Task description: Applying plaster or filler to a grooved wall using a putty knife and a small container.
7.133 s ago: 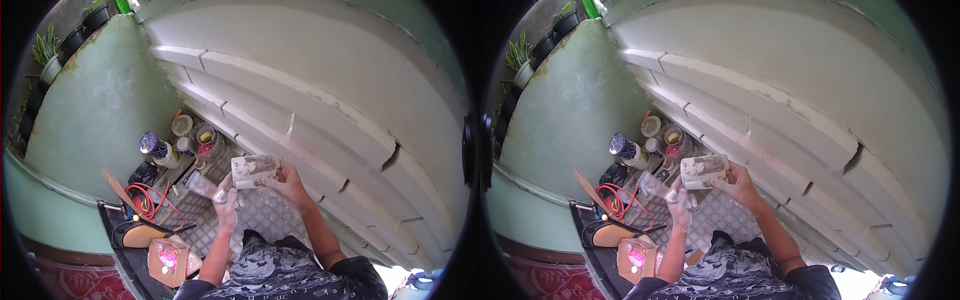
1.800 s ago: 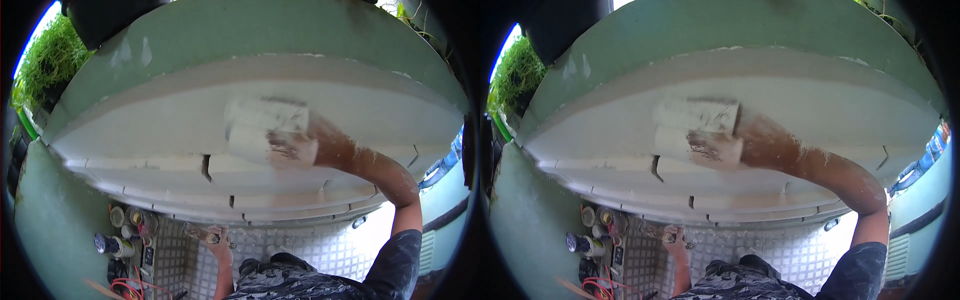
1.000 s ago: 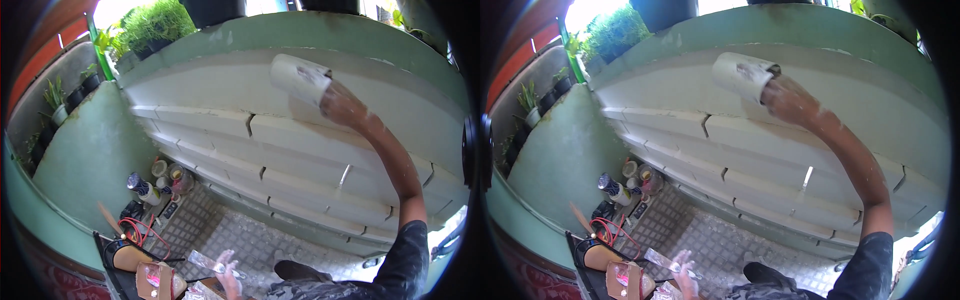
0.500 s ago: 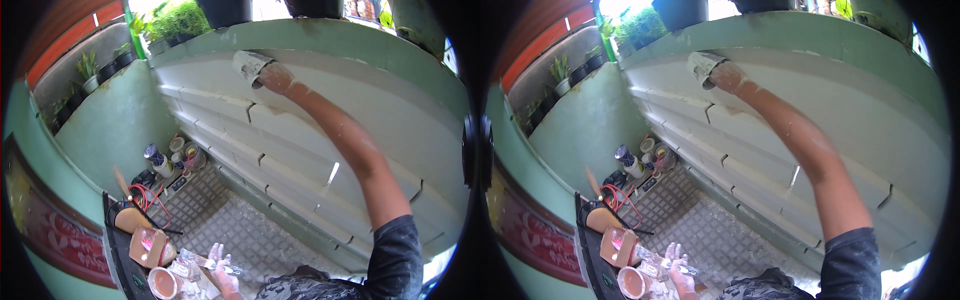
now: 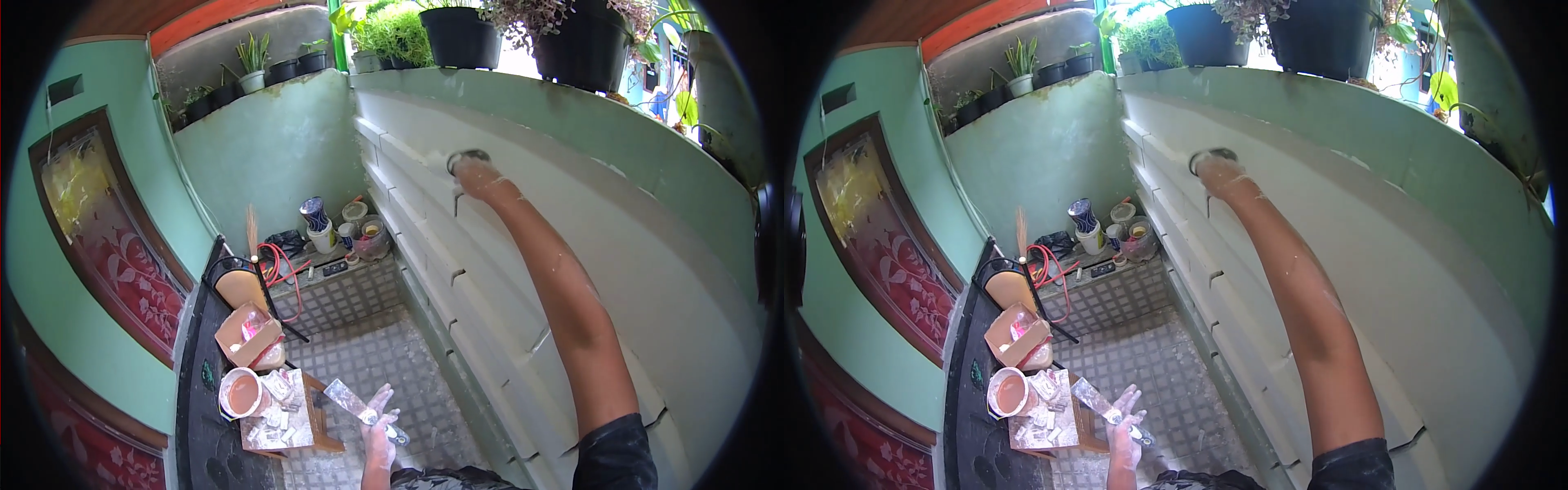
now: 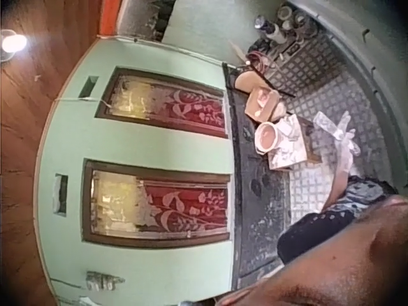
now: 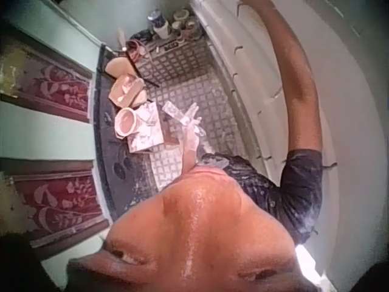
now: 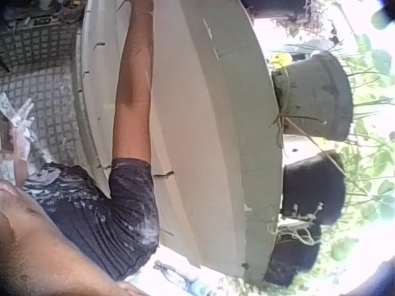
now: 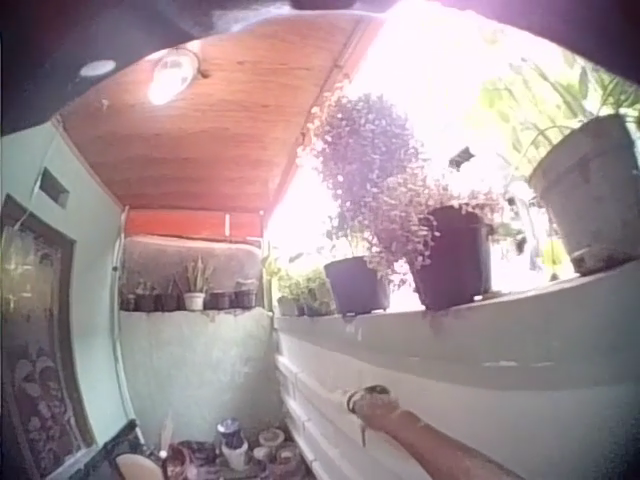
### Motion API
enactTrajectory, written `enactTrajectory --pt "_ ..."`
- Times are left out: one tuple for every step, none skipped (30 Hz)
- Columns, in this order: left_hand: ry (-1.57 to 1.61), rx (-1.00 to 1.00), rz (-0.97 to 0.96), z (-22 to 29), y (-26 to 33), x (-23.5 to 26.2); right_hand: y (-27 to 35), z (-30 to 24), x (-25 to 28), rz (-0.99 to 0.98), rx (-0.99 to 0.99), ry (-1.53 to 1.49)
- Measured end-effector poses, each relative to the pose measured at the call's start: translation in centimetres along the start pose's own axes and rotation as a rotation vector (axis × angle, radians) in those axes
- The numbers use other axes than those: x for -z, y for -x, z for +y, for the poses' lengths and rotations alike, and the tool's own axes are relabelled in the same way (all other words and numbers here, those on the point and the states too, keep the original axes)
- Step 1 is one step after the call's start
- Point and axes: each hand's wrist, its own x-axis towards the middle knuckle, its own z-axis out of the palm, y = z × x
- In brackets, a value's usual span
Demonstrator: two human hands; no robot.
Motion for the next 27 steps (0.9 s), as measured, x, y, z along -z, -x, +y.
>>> enactTrajectory --pt "-0.016 0.005 -0.002 -0.6 0.4 0.1 -0.8 0.1 0.9 0.102 0.046 0.063" --pt "-0.035 0.01 -0.004 -1.0 0.6 0.1 -1.4 0.2 1.7 0.204 0.089 0.125" --pt "-0.049 0.032 0.005 -1.2 0.9 0.1 -0.7 -0.3 3.0 0.142 0.025 0.226" --pt "-0.049 0.03 0.011 -1.4 0.9 0.0 -0.3 -0.4 3.0 0.142 0.029 0.222" --pt "-0.044 0.022 0.024 -1.3 1.1 -0.3 0.2 -0.4 2.7 0.063 -0.02 0.283" --pt "-0.04 0.014 0.036 -1.1 1.2 -0.3 0.8 -0.4 2.5 -0.017 -0.07 0.344" --pt "-0.04 0.019 0.017 -1.0 0.9 -0.6 1.5 1.3 0.9 -0.021 -0.074 0.287" --pt "-0.032 -0.002 0.05 -1.0 0.8 -0.6 1.7 1.5 -0.1 -0.024 -0.074 0.287" --pt "-0.023 -0.022 0.081 -0.9 0.7 -0.7 1.9 1.9 -1.0 -0.076 -0.088 0.105" --pt "-0.031 -0.017 0.088 -0.6 1.0 -0.2 2.3 1.5 -1.6 -0.133 -0.1 -0.088" --pt "-0.017 -0.021 0.122 -0.3 0.7 0.2 2.5 0.7 -0.1 -0.144 -0.065 -0.141" --pt "-0.003 -0.025 0.154 0.1 0.3 0.6 2.4 0.1 1.3 -0.143 -0.073 -0.142" --pt "-0.02 -0.029 0.139 0.0 0.0 1.2 2.3 0.1 2.8 -0.043 -0.051 -0.118" --pt "-0.024 -0.029 0.128 0.1 -0.3 1.6 2.0 0.4 4.0 0.056 -0.025 -0.096" --pt "-0.043 -0.028 0.134 0.2 -0.7 1.9 1.8 0.7 5.2 0.151 -0.053 -0.005" --pt "-0.064 -0.027 0.136 0.4 -1.1 2.3 2.1 1.0 5.9 0.158 -0.067 0.0" --pt "-0.055 -0.025 0.134 0.2 -1.5 2.5 2.6 1.2 6.6 0.08 -0.114 0.047" --pt "-0.062 -0.027 0.118 0.0 -1.8 2.8 3.2 1.4 7.0 0.002 -0.163 0.091" --pt "-0.072 -0.006 0.077 -0.5 -2.5 2.5 4.8 3.3 3.8 0.158 -0.087 0.242" --pt "-0.088 0.005 0.073 -0.3 -2.7 2.7 5.5 2.2 3.7 0.158 -0.104 0.244" --pt "-0.093 0.01 0.07 0.1 -3.1 2.7 5.8 1.0 3.4 0.034 -0.128 0.083" --pt "-0.1 0.013 0.064 0.1 -3.2 2.9 5.9 0.1 3.7 -0.089 -0.143 -0.083" --pt "-0.086 0.018 0.036 0.0 -3.6 3.0 6.1 -0.2 4.8 -0.088 -0.157 -0.079" --pt "-0.073 0.025 0.01 -0.2 -4.0 3.1 6.4 -0.3 6.0 -0.149 -0.176 -0.061" --pt "-0.09 0.022 -0.015 -0.6 -4.5 3.2 6.5 -0.6 7.0 -0.21 -0.188 -0.048" --pt "-0.088 0.013 -0.013 -0.7 -4.7 3.1 6.6 -1.0 8.5 -0.203 -0.183 -0.049" --pt "-0.083 0.039 -0.007 -0.6 -4.9 3.0 6.8 -1.3 9.8 -0.034 -0.235 -0.049"
